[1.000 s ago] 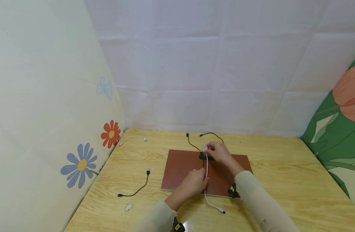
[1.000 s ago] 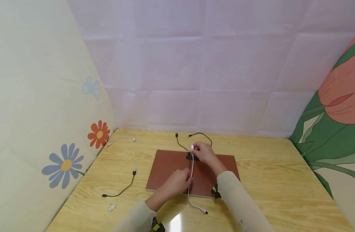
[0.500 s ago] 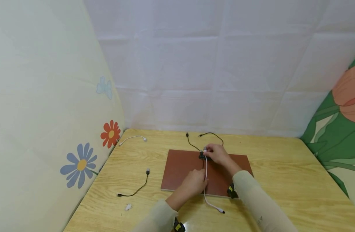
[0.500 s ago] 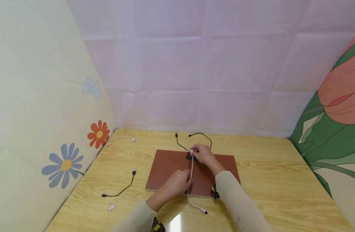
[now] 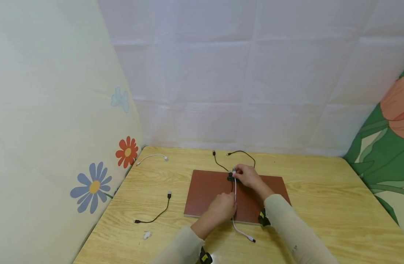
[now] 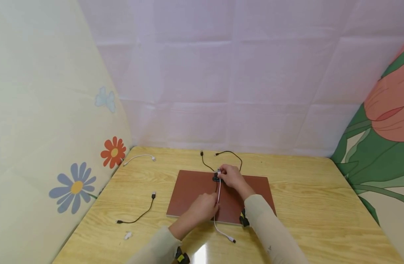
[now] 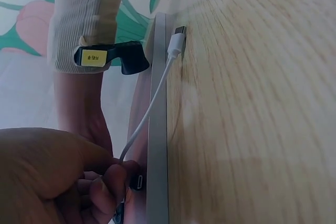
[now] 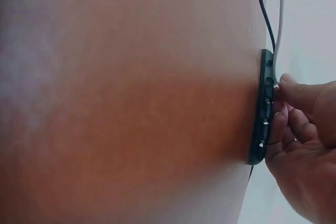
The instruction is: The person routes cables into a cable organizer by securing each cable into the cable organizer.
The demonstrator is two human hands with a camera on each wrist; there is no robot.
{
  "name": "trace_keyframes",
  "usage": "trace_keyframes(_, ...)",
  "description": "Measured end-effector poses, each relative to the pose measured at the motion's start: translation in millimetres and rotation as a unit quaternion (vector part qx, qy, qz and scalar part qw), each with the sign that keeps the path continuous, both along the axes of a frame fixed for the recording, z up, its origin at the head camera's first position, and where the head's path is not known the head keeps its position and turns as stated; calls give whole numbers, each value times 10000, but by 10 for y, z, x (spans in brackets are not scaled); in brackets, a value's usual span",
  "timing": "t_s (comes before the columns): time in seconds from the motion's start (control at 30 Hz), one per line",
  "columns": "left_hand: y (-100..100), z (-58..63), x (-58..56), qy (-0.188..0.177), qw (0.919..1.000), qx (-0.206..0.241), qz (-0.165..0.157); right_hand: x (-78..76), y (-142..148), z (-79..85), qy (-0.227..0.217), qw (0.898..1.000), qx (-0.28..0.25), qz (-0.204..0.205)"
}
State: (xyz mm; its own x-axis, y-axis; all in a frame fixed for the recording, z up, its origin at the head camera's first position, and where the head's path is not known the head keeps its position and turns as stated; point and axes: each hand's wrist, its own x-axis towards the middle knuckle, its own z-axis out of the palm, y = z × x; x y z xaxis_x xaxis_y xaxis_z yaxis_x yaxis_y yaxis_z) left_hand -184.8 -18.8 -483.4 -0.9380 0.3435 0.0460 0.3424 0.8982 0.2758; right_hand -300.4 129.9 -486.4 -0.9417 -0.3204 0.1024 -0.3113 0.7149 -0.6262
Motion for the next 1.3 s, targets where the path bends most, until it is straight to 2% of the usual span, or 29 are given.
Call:
trace_keyframes(0.37, 51, -5, 22, 123, 9986, -508, 69, -16, -3, -55, -229, 9995, 45, -193)
trace_keyframes(0.57, 74, 21, 36, 94, 9967, -807, 56, -7, 8, -14, -292, 9995, -60, -76)
trace_keyframes(0.83, 114, 39, 57, 127, 9928, -1176, -204, -102, 28, -72, -1108, 9929, -249, -344)
trace_keyframes(1.07, 135, 32, 77, 109, 9905, -1357, -206, -97, 3, -60, -1161, 9927, -126, -309)
trace_keyframes(1.3, 159, 62, 104, 192, 9896, -1420, -128, -105, 19, -26, -1225, 9916, -214, -361)
